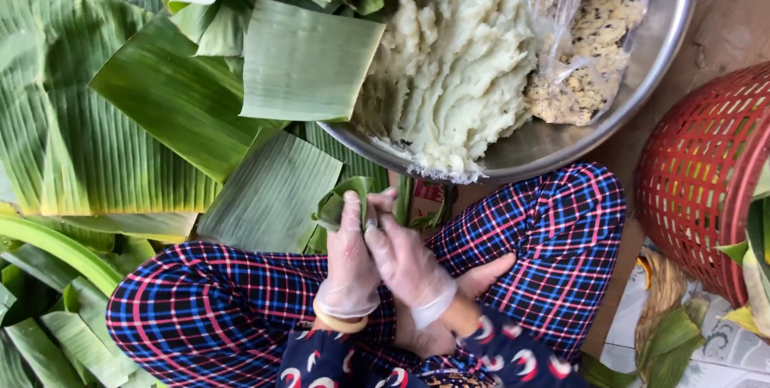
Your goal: Wrapping dough and filling in banana leaves to prepare traditional food items
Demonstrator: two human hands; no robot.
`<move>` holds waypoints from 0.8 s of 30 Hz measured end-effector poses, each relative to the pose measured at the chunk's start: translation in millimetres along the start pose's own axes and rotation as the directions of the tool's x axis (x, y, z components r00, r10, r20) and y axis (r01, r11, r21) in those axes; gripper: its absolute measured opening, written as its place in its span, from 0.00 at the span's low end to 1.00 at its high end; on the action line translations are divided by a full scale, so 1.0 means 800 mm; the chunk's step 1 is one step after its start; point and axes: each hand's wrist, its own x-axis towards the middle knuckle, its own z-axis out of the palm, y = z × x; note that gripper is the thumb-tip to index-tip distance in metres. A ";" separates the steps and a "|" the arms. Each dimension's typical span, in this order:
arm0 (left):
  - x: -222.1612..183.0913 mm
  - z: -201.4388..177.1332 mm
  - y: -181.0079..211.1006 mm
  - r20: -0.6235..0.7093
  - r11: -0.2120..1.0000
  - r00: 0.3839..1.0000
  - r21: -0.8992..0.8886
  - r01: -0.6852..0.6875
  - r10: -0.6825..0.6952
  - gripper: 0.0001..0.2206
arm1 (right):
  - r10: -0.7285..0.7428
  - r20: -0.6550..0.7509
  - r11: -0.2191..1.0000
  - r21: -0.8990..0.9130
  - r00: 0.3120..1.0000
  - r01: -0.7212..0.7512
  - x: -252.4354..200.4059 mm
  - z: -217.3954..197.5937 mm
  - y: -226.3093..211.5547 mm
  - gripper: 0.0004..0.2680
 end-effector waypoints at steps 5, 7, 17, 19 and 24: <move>-0.020 0.020 0.046 0.316 0.999 0.948 0.046 0.013 -0.027 0.19 | -0.471 0.154 0.820 -0.287 0.869 0.495 0.015 -0.034 0.021 0.18; -0.009 0.014 0.043 0.328 0.982 0.945 0.173 -0.072 0.012 0.20 | -0.333 0.069 0.921 -0.192 0.940 0.340 0.002 -0.024 -0.013 0.16; -0.008 0.004 0.025 0.289 0.998 0.956 0.009 -0.056 0.051 0.19 | -0.243 0.063 0.966 0.107 0.968 0.236 0.011 -0.022 -0.012 0.15; -0.004 0.012 0.035 0.268 0.996 0.960 0.002 -0.088 0.084 0.17 | -0.252 0.082 0.963 0.117 0.964 0.242 0.013 -0.036 -0.029 0.14; 0.012 -0.014 0.005 0.155 0.989 0.979 0.049 -0.138 0.129 0.20 | -0.284 -0.057 0.958 0.020 0.957 0.286 0.001 0.009 -0.024 0.16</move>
